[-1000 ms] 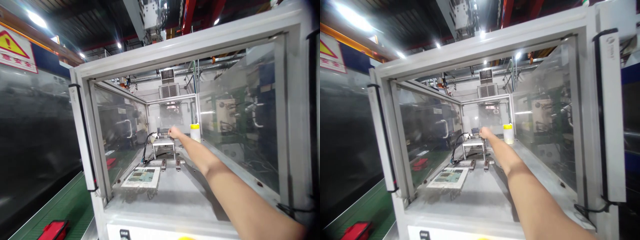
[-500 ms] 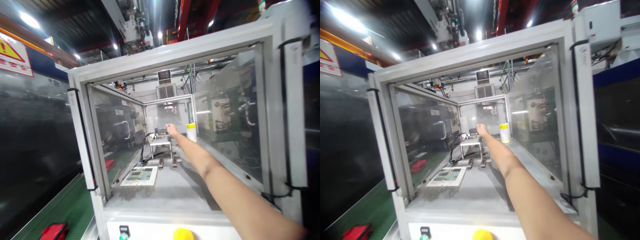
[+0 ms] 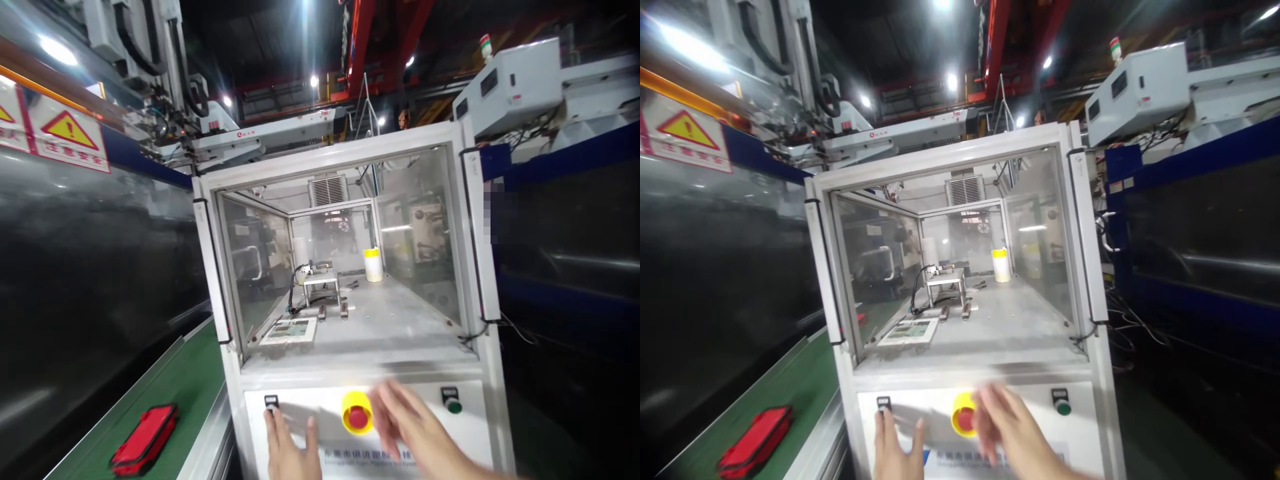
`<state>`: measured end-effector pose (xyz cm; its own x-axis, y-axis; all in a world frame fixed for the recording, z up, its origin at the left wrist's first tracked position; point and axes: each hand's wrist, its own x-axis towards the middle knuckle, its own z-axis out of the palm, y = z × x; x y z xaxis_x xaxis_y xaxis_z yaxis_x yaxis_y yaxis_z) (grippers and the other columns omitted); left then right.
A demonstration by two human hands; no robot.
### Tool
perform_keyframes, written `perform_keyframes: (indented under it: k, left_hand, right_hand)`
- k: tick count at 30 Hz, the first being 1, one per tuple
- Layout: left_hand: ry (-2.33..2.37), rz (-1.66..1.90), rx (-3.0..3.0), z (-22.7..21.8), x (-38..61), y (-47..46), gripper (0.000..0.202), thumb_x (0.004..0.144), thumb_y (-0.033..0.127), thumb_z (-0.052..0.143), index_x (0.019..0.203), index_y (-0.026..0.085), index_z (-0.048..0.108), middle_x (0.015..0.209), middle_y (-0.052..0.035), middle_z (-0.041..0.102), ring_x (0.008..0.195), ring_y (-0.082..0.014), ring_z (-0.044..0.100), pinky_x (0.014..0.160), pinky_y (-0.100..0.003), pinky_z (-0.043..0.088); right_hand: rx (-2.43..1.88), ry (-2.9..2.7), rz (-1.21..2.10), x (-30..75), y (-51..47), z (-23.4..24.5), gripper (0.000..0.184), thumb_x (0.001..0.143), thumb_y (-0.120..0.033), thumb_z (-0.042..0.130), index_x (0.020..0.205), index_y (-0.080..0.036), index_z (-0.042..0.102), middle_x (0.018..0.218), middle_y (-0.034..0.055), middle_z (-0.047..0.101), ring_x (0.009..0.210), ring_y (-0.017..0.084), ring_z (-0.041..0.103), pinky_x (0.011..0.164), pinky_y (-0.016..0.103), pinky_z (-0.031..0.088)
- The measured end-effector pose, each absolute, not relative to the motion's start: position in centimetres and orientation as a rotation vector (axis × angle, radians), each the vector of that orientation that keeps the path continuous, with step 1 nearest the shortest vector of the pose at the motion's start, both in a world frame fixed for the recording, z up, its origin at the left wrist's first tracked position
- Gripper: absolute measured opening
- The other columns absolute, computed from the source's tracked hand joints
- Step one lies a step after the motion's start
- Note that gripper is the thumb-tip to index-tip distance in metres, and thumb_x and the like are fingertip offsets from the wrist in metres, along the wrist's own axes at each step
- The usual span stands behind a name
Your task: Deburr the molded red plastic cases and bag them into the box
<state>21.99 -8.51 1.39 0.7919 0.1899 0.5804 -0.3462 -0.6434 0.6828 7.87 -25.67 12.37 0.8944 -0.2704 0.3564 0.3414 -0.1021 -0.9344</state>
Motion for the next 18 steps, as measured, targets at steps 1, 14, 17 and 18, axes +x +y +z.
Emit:
perform_keyframes:
  k: [1,14,17,18]
  left_hand:
    - [-0.103,0.802,2.151,1.5,21.6,-8.6,0.074,0.096,0.053,0.032,0.144,-0.003,0.036,0.153,-0.0265,0.033,0.132,-0.0431,0.044,0.095,-0.054,0.05]
    - [-0.056,0.576,2.048,3.0,20.2,-7.5,0.048,0.093,0.047,0.041,0.127,0.016,0.053,0.133,-0.0167,0.059,0.112,-0.0357,0.062,0.095,-0.049,0.048]
    - [-0.072,0.437,1.991,4.0,19.9,-6.5,0.059,0.09,0.057,0.046,0.131,0.016,0.052,0.112,-0.0142,0.07,0.091,-0.0319,0.07,0.083,-0.04,0.054]
    - [-0.09,0.373,1.973,4.4,19.7,-5.8,0.062,0.088,0.058,0.049,0.132,0.015,0.052,0.102,-0.013,0.072,0.087,-0.0322,0.071,0.079,-0.04,0.055]
  right_hand:
    - [-1.447,0.211,-0.463,6.3,-26.8,8.5,0.042,0.064,-0.081,0.06,0.067,-0.04,0.069,0.058,0.0025,0.065,0.045,0.026,0.061,0.037,0.036,0.044]
    - [-1.731,0.647,-0.957,3.6,-39.2,-0.1,0.044,0.072,-0.073,0.057,0.065,-0.03,0.064,0.058,0.0049,0.06,0.048,0.025,0.053,0.051,0.042,0.048]
    - [-1.779,0.736,-0.948,3.4,-37.9,0.1,0.047,0.072,-0.073,0.054,0.056,-0.029,0.056,0.051,0.0037,0.054,0.047,0.024,0.052,0.05,0.04,0.046]
    - [-1.766,0.763,-0.916,3.3,-37.2,0.5,0.05,0.072,-0.075,0.053,0.053,-0.028,0.052,0.047,0.0033,0.05,0.045,0.023,0.05,0.048,0.039,0.045]
